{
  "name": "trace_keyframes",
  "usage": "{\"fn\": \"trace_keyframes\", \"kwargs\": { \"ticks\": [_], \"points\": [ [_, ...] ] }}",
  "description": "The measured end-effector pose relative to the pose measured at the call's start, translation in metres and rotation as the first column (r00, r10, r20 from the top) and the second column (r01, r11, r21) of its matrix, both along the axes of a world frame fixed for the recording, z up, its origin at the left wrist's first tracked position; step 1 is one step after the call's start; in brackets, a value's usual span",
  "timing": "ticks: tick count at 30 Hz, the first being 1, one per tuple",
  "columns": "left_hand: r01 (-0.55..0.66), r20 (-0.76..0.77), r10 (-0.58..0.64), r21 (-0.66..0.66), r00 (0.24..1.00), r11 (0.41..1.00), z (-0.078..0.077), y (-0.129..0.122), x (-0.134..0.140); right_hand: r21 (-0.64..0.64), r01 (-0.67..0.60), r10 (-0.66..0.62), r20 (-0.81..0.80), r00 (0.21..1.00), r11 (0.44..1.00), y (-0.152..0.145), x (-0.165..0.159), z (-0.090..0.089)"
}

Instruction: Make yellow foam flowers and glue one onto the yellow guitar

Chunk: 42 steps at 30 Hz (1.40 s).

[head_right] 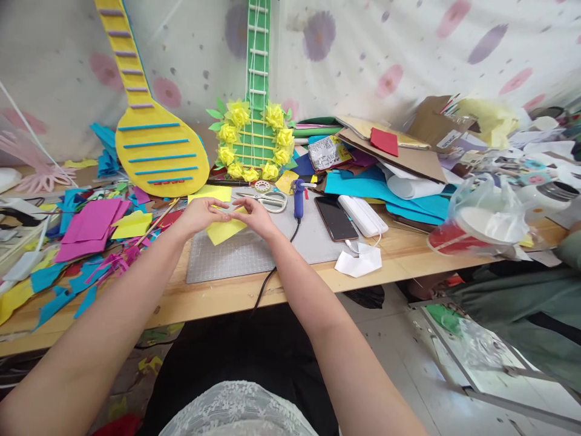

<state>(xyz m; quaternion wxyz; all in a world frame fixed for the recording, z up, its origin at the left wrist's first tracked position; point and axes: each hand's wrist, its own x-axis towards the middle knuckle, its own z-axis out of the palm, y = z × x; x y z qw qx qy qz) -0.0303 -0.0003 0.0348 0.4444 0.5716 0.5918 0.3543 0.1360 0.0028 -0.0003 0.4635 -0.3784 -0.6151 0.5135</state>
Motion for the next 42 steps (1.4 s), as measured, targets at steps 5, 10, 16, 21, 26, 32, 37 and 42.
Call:
{"fn": "trace_keyframes", "kwargs": {
  "ticks": [5, 10, 16, 21, 26, 32, 37, 42],
  "points": [
    [0.012, 0.081, -0.012, -0.002, 0.997, 1.0, 0.001, -0.002, 0.003, -0.028, 0.033, -0.033, -0.004, 0.999, 0.999, 0.004, -0.003, -0.005],
    [0.014, 0.082, -0.013, -0.011, 0.997, 1.0, -0.002, -0.003, 0.001, -0.046, 0.011, -0.014, -0.057, 0.998, 0.999, 0.003, -0.002, -0.003],
    [0.048, 0.045, -0.046, -0.034, 0.998, 0.998, -0.006, -0.005, -0.002, -0.062, 0.041, -0.044, -0.061, 0.997, 0.997, 0.002, -0.009, -0.001],
    [0.015, 0.078, -0.01, -0.063, 0.997, 0.998, -0.005, -0.007, -0.003, -0.09, 0.141, -0.148, -0.083, 0.985, 0.986, 0.008, -0.004, -0.004],
    [-0.003, 0.083, 0.01, -0.082, 0.997, 0.997, -0.005, -0.009, -0.003, -0.138, 0.101, -0.117, -0.115, 0.986, 0.985, 0.007, -0.002, -0.004],
    [-0.009, 0.064, 0.012, -0.055, 0.998, 0.998, -0.008, -0.008, -0.006, -0.144, 0.062, -0.069, -0.047, 0.996, 0.988, 0.003, -0.007, -0.003],
    [-0.031, 0.046, 0.037, -0.114, 0.998, 0.993, 0.003, -0.015, -0.014, -0.17, 0.14, -0.156, -0.086, 0.984, 0.975, 0.008, 0.003, -0.002],
    [-0.126, -0.052, 0.122, -0.07, 0.991, 0.99, 0.023, -0.018, -0.053, -0.196, 0.218, -0.224, -0.007, 0.975, 0.956, 0.016, 0.021, -0.007]
  ]
}}
